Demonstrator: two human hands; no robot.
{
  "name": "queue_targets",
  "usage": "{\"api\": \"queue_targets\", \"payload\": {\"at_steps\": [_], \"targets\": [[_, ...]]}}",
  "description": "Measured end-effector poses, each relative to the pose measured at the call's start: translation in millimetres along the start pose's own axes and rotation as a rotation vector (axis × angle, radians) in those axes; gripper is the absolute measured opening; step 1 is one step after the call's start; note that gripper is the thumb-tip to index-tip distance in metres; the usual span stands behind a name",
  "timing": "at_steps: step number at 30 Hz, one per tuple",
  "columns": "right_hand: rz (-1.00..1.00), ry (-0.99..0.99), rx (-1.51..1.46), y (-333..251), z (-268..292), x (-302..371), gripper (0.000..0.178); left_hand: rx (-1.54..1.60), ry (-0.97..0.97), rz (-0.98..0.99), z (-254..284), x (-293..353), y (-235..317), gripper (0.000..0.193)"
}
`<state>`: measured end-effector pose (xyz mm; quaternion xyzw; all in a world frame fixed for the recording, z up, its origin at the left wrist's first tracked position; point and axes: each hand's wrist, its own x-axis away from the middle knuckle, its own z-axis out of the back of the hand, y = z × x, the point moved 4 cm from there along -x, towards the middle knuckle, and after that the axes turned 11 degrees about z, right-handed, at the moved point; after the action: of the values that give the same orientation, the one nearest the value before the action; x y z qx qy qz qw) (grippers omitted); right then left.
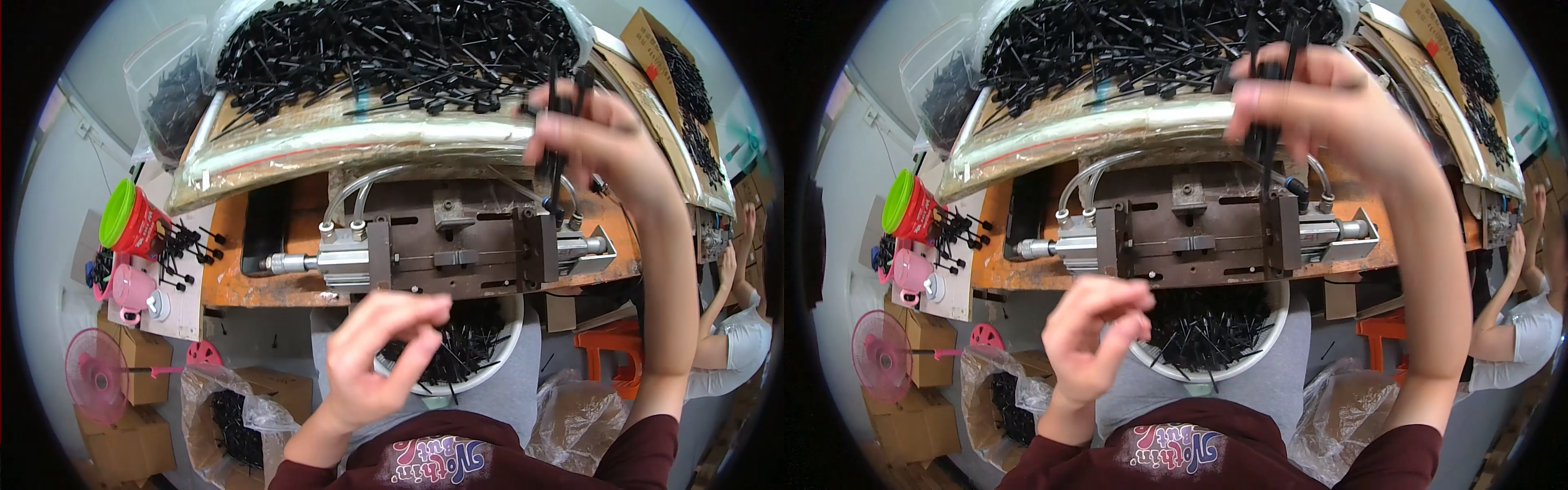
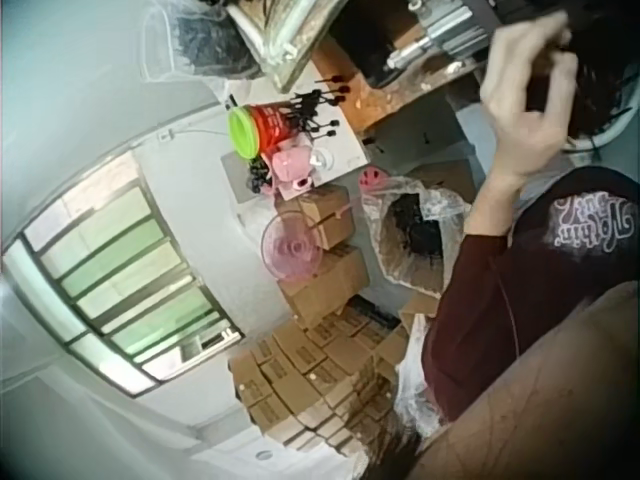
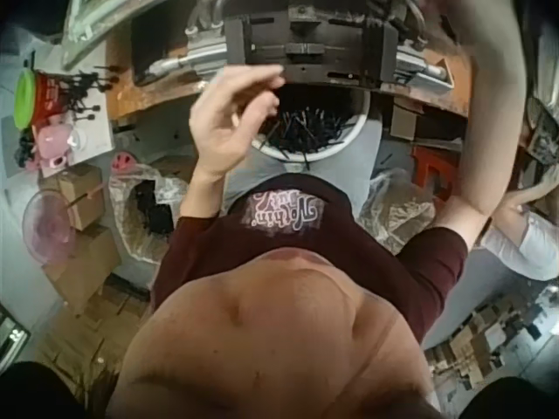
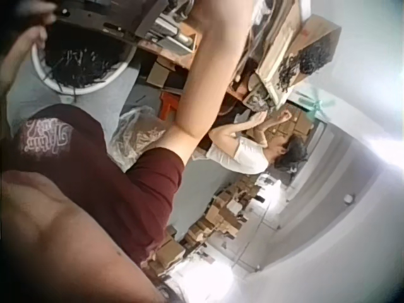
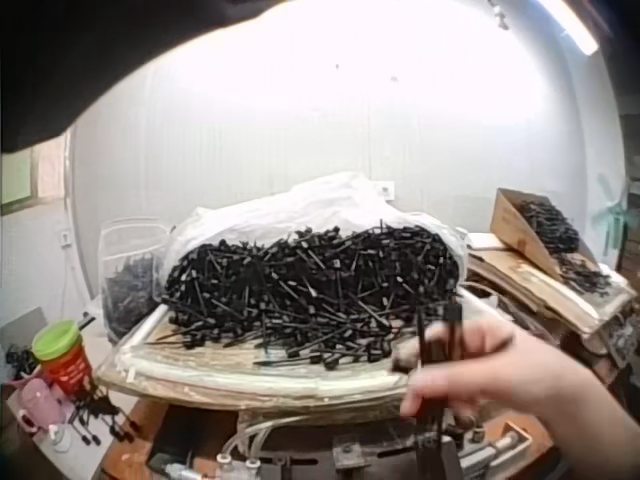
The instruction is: Manually assembling black plastic components using an industrial jig or fixture.
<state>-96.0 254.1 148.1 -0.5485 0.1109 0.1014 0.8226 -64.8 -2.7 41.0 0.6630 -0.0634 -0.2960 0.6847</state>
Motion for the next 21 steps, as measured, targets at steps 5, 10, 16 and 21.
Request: {"api": "queue_targets", "payload": {"at_steps": [5, 10, 16, 21], "targets": [[-0.31, -0.297, -0.382, 12.8, -76.3, 70.6, 0.026, -0.092, -0.003, -0.105, -9.5, -16.0, 4.3, 0.045], [-0.334, -0.325, -0.568, 51.9, -91.3, 93.6, 0.024, -0.268, -0.071, -0.266, -12.5, -10.3, -5.9, 0.035], [-0.306, -0.35, -0.702, 68.1, -95.5, 101.9, 0.024, -0.272, -0.11, -0.144, -23.9, -12.4, -4.2, 0.028], [-0.296, -0.349, -0.649, 70.2, -86.0, 99.8, 0.021, -0.261, -0.095, -0.037, -21.9, -7.6, -4.1, 0.034]]}}
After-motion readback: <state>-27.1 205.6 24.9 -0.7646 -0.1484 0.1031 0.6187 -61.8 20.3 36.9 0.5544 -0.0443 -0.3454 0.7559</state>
